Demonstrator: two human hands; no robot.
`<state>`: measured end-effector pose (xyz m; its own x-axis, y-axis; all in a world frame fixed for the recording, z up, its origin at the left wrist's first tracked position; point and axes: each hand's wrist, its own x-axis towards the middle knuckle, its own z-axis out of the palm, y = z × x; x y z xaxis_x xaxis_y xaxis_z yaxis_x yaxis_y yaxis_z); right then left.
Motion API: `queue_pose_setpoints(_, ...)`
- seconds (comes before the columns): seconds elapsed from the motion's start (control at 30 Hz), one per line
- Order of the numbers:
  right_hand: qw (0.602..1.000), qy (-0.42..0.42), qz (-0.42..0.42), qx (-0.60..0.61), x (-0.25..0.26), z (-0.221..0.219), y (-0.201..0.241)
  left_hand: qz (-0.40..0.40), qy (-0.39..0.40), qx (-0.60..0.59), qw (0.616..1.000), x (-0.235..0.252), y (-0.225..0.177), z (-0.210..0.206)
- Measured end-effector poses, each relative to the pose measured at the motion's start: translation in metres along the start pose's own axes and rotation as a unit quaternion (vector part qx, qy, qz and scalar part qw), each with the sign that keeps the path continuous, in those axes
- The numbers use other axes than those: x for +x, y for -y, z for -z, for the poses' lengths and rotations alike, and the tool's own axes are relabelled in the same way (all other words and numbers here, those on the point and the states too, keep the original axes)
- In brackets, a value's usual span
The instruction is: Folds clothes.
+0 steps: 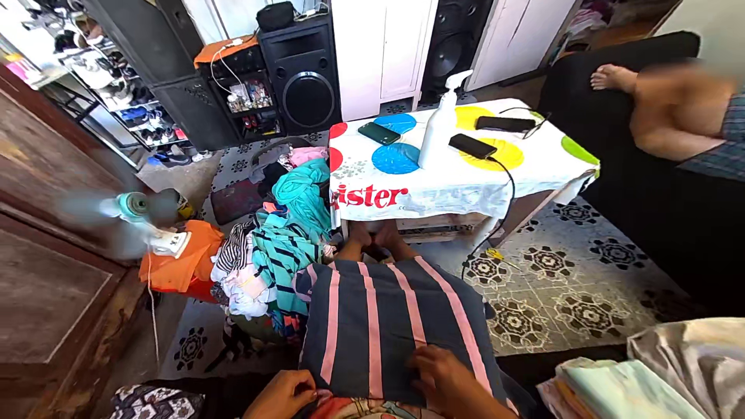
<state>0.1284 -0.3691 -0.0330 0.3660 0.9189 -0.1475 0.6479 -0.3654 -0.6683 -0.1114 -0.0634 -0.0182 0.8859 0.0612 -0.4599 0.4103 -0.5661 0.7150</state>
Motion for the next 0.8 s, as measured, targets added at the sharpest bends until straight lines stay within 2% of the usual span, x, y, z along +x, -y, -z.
queue_pose_setpoints(0.13,0.989,0.144,0.027,-0.021,0.04,-0.031,0.025,0.032,-0.172,-0.078,0.981,0.034,0.026,-0.006)
queue_pose_setpoints(0.2,0.987,0.154,0.041,-0.012,0.055,-0.029,0.022,0.062,-0.247,-0.121,0.96,0.052,0.033,-0.007)
queue_pose_setpoints(0.23,0.991,0.122,0.054,0.009,0.063,-0.025,0.017,0.069,-0.266,-0.138,0.952,0.06,0.034,-0.008)
queue_pose_setpoints(0.33,0.998,-0.002,0.043,0.036,0.097,0.007,0.0,0.048,-0.29,-0.156,0.943,0.081,0.021,-0.015)
queue_pose_setpoints(0.43,0.997,-0.042,-0.068,0.011,0.148,0.046,-0.023,0.031,-0.319,-0.101,0.942,0.099,0.005,-0.033)
queue_pose_setpoints(0.53,0.984,-0.018,-0.177,-0.022,0.199,0.057,-0.065,0.038,-0.33,-0.077,0.94,0.101,-0.001,-0.042)
queue_pose_setpoints(0.67,0.957,0.058,-0.28,-0.047,0.244,0.035,-0.11,0.018,-0.294,-0.117,0.948,0.097,-0.001,-0.039)
queue_pose_setpoints(0.73,0.95,0.12,-0.287,-0.029,0.265,0.018,-0.12,-0.011,-0.275,-0.152,0.949,0.099,0.001,-0.035)
queue_pose_setpoints(0.8,0.953,0.15,-0.261,0.037,0.285,0.007,-0.122,-0.005,-0.24,-0.246,0.939,0.108,0.004,-0.025)
